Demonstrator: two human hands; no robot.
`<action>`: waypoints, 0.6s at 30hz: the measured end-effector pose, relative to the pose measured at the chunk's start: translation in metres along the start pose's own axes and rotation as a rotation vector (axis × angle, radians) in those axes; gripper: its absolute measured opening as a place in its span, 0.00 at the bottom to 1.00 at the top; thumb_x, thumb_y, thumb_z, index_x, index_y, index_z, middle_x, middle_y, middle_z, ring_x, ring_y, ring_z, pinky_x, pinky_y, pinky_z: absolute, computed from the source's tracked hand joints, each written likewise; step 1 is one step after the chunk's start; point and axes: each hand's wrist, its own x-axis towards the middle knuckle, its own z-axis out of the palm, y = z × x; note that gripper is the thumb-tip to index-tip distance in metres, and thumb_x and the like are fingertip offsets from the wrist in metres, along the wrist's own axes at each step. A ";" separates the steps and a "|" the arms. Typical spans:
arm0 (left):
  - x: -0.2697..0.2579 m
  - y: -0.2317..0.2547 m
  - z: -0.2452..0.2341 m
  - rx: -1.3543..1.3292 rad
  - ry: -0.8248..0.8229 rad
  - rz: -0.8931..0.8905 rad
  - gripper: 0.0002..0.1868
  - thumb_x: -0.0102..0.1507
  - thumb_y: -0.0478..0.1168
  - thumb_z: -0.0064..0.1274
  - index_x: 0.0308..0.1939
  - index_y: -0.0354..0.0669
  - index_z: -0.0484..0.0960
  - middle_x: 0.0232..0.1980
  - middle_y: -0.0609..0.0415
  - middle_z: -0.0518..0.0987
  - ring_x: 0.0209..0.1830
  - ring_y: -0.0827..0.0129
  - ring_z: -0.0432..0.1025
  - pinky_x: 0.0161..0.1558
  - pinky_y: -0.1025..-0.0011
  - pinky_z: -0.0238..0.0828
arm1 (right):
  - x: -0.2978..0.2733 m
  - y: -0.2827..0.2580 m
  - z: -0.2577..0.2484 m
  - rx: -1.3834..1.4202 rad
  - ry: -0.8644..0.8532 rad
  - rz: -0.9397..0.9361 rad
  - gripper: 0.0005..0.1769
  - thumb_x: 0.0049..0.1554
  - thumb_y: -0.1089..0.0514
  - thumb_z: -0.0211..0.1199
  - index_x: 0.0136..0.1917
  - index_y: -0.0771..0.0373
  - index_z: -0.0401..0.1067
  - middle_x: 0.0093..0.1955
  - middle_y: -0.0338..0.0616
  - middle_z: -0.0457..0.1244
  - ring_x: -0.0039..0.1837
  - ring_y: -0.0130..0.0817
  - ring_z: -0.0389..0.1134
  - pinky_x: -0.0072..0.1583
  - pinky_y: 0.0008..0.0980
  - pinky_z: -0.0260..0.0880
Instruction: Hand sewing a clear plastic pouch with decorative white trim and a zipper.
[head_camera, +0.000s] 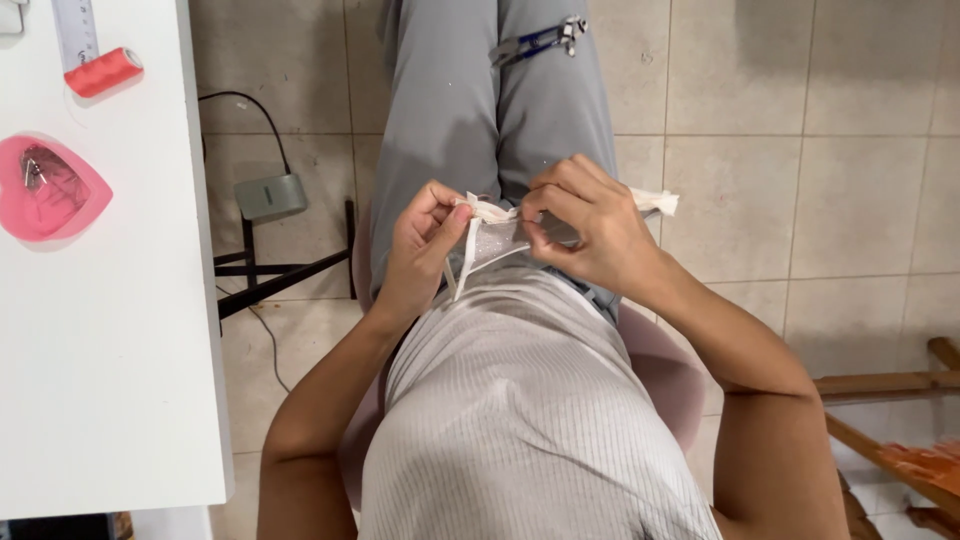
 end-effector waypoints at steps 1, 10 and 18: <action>0.003 0.001 -0.001 -0.008 0.005 0.003 0.08 0.71 0.39 0.51 0.45 0.37 0.74 0.31 0.57 0.75 0.30 0.84 0.65 0.35 0.85 0.59 | 0.001 0.002 -0.005 -0.002 -0.009 -0.003 0.02 0.56 0.63 0.69 0.42 0.60 0.77 0.45 0.47 0.65 0.43 0.47 0.65 0.47 0.40 0.70; 0.018 -0.001 -0.003 -0.018 -0.048 0.138 0.07 0.73 0.42 0.48 0.42 0.47 0.68 0.53 0.43 0.83 0.51 0.70 0.76 0.54 0.76 0.68 | 0.148 -0.048 -0.001 0.038 -0.175 -0.089 0.08 0.62 0.75 0.62 0.46 0.67 0.66 0.48 0.48 0.57 0.51 0.43 0.58 0.54 0.35 0.58; 0.035 -0.107 -0.041 -0.084 0.079 0.107 0.13 0.67 0.40 0.58 0.52 0.43 0.76 0.48 0.54 0.82 0.49 0.76 0.75 0.49 0.76 0.72 | 0.255 -0.081 0.232 0.454 -0.450 -0.436 0.07 0.52 0.69 0.63 0.40 0.59 0.70 0.45 0.39 0.58 0.39 0.32 0.57 0.44 0.29 0.61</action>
